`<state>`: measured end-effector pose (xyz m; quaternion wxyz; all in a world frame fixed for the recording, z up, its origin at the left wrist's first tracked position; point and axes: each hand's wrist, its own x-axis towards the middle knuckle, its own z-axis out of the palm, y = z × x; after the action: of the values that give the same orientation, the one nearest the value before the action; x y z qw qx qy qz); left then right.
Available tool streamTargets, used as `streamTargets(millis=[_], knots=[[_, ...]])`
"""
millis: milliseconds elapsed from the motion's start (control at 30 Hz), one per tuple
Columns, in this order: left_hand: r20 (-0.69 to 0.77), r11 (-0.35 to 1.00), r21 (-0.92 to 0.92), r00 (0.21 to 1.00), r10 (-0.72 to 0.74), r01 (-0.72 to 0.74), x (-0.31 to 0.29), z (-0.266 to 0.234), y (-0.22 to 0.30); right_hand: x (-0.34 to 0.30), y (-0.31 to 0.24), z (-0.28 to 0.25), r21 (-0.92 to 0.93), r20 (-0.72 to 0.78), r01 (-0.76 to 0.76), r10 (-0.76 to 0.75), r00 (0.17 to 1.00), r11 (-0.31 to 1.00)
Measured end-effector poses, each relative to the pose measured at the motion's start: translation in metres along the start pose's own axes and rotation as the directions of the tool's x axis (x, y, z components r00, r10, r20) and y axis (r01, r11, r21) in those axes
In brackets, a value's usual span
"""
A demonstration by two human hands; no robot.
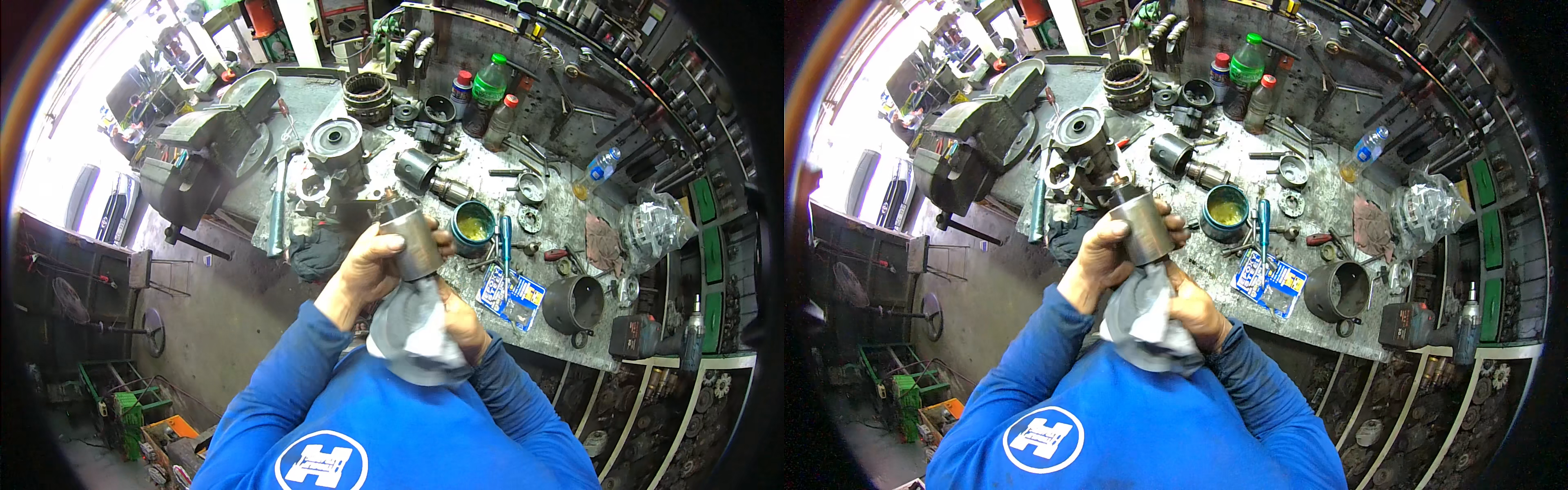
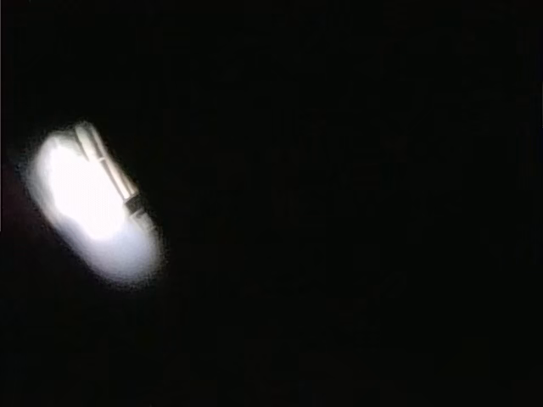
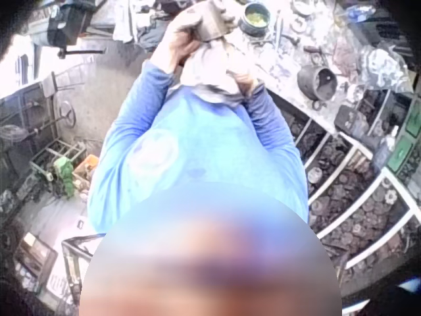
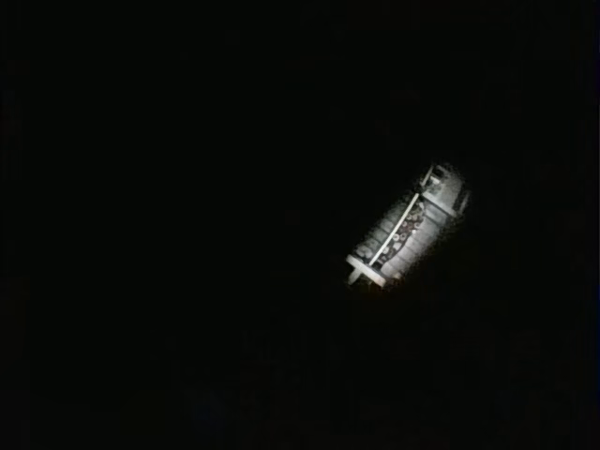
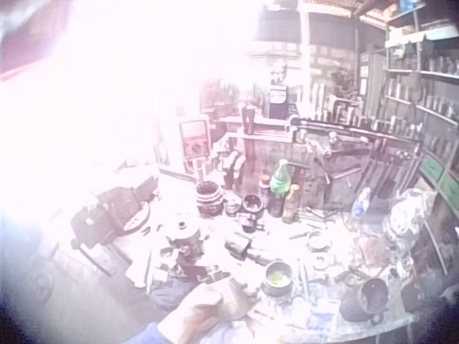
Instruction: The person cleans a cylindrical metal part with a rag, then uses a small brush to apply grease to its interior. They insert a small metal ring into the part, rotate it, and continue greasing the interior. The person then picks up a larger cylindrical assembly and applies grease to its interior with the brush.
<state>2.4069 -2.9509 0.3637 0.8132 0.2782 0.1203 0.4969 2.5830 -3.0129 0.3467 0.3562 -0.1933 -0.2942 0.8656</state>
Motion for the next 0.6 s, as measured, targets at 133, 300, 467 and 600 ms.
streamTargets(millis=[133,300,467,600], knots=[[-0.173,0.989,0.142,0.983,0.067,-0.042,0.001,-0.016,-0.003,0.01,0.002,0.008,-0.706,-0.134,0.005,-0.141,0.981,0.709],[-0.461,0.949,0.313,0.877,0.136,0.018,-0.005,-0.013,-0.006,0.021,0.01,0.006,-0.972,-0.184,-0.144,-0.224,0.957,0.187],[-0.59,0.997,0.028,0.806,-0.043,0.073,-0.004,-0.011,0.002,0.015,0.01,0.003,-0.724,-0.143,0.024,-0.185,0.972,0.69],[-0.607,0.934,-0.356,0.754,-0.251,0.025,-0.008,-0.022,0.016,-0.013,-0.016,-0.016,-0.387,-0.117,0.196,-0.259,0.959,0.901]])
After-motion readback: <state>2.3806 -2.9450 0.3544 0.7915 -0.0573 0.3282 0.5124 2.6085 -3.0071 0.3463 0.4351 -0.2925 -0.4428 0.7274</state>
